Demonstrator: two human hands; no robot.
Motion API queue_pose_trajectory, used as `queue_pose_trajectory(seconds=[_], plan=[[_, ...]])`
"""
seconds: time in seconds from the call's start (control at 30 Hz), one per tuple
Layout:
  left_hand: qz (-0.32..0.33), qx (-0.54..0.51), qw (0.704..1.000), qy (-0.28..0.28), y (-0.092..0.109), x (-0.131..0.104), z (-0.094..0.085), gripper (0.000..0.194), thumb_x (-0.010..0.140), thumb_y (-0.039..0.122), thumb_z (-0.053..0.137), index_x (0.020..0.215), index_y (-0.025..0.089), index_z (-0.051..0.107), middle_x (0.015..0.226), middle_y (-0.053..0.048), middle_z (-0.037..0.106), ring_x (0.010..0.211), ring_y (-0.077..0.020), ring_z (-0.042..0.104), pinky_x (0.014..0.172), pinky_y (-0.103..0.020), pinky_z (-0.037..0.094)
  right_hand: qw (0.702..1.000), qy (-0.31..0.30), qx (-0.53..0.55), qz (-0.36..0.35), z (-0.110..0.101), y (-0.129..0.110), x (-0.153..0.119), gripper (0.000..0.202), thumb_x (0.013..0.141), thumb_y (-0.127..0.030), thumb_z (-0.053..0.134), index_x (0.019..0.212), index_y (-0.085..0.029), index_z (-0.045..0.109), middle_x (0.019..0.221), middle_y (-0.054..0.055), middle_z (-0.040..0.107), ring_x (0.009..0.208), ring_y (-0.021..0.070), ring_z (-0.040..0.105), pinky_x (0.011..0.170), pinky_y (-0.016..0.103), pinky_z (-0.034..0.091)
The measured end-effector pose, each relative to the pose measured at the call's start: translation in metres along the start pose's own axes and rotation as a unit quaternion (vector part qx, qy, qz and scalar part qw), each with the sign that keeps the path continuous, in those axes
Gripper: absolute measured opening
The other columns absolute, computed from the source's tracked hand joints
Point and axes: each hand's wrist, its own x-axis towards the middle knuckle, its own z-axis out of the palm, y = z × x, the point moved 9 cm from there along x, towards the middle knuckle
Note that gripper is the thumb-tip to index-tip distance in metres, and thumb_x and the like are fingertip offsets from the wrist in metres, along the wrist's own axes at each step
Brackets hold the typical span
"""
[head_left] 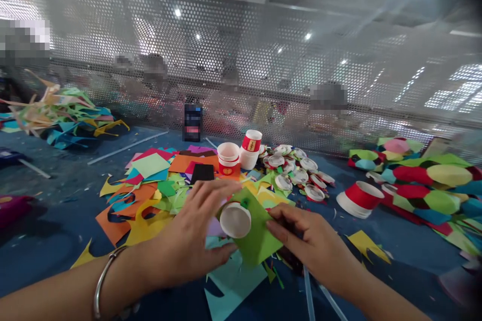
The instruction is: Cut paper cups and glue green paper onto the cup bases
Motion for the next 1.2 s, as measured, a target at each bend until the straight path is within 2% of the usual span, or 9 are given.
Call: queue_pose_trajectory(seconds=[0.07,0.13,0.27,0.4,0.5,0.63,0.8,1.0,1.2], plan=[[-0.085,-0.077,0.993,0.000,-0.023,0.002,0.003,0.081,0.076,0.036,0.074,0.142,0.026,0.029,0.138,-0.011,0.046,0.122,-0.0316,0.044,0.102,-0.051,0.038,1.000,-0.001,0.022,0.011,0.000,0.010,0.002,0.028,0.098,-0.043,0.047,0.083,-0.021,0.055,0.072,-0.002,0.049,0.066,0.0140,0.045,0.059,0.026,0.037],[-0.145,-0.176,0.973,-0.041,-0.040,0.002,0.017,0.064,0.078,0.042,0.072,0.132,0.025,0.042,0.118,-0.007,0.058,0.100,-0.0241,0.055,0.086,-0.039,0.047,0.999,-0.005,0.043,0.017,0.002,0.018,0.003,0.029,0.097,-0.044,0.049,0.082,-0.020,0.055,0.070,-0.003,0.047,0.065,0.0137,0.045,0.058,0.025,0.036],[-0.206,-0.311,0.921,-0.114,-0.053,0.001,0.045,0.029,0.082,0.045,0.068,0.094,0.019,0.062,0.082,0.001,0.061,0.071,-0.0139,0.053,0.063,-0.025,0.041,0.997,-0.015,0.074,0.034,0.005,0.029,0.003,0.029,0.097,-0.045,0.050,0.084,-0.021,0.057,0.072,-0.003,0.049,0.066,0.0133,0.047,0.059,0.025,0.037],[-0.261,-0.414,0.867,-0.088,-0.064,0.001,0.052,0.031,0.078,0.045,0.071,0.090,0.018,0.062,0.082,0.000,0.064,0.071,-0.0144,0.058,0.062,-0.025,0.042,0.993,-0.014,0.103,0.057,0.001,0.037,0.003,0.029,0.097,-0.046,0.048,0.087,-0.021,0.057,0.073,-0.002,0.055,0.064,0.0138,0.053,0.057,0.025,0.040],[-0.309,-0.454,0.834,-0.052,-0.075,-0.001,0.051,0.031,0.079,0.044,0.070,0.093,0.019,0.060,0.083,0.000,0.065,0.069,-0.0153,0.063,0.062,-0.025,0.044,0.999,-0.021,0.012,0.046,-0.001,0.039,0.002,0.024,0.096,-0.040,0.051,0.081,-0.021,0.057,0.070,-0.001,0.057,0.062,0.0141,0.053,0.056,0.026,0.038],[-0.334,-0.449,0.829,0.007,-0.086,-0.003,0.047,0.031,0.080,0.039,0.072,0.099,0.018,0.060,0.088,-0.001,0.066,0.077,-0.0151,0.061,0.067,-0.025,0.044,0.987,-0.043,-0.153,0.028,0.007,0.045,0.001,0.007,0.082,-0.023,0.066,0.080,-0.020,0.059,0.077,0.001,0.058,0.067,0.0167,0.053,0.058,0.029,0.038],[-0.375,-0.466,0.801,0.029,-0.090,-0.012,0.055,0.033,0.076,0.039,0.077,0.095,0.018,0.059,0.085,-0.001,0.066,0.075,-0.0148,0.059,0.064,-0.024,0.043,0.975,-0.050,-0.212,0.036,0.013,0.050,0.002,0.006,0.082,-0.015,0.062,0.082,-0.020,0.058,0.087,0.005,0.058,0.075,0.0197,0.054,0.061,0.031,0.039],[-0.392,-0.497,0.772,0.054,-0.089,-0.014,0.055,0.031,0.076,0.037,0.077,0.094,0.019,0.059,0.088,-0.001,0.069,0.076,-0.0150,0.062,0.064,-0.024,0.046,0.987,-0.037,-0.153,0.036,0.006,0.050,0.002,0.009,0.085,-0.016,0.057,0.077,-0.020,0.053,0.080,0.003,0.056,0.070,0.0172,0.052,0.060,0.029,0.038],[-0.389,-0.570,0.722,0.048,-0.079,-0.015,0.063,0.032,0.078,0.033,0.077,0.101,0.018,0.061,0.100,-0.005,0.070,0.085,-0.0201,0.066,0.078,-0.033,0.052,0.998,0.023,0.021,0.047,-0.011,0.046,0.002,0.027,0.097,-0.040,0.043,0.078,-0.022,0.049,0.073,-0.002,0.044,0.065,0.0148,0.044,0.059,0.027,0.037]])
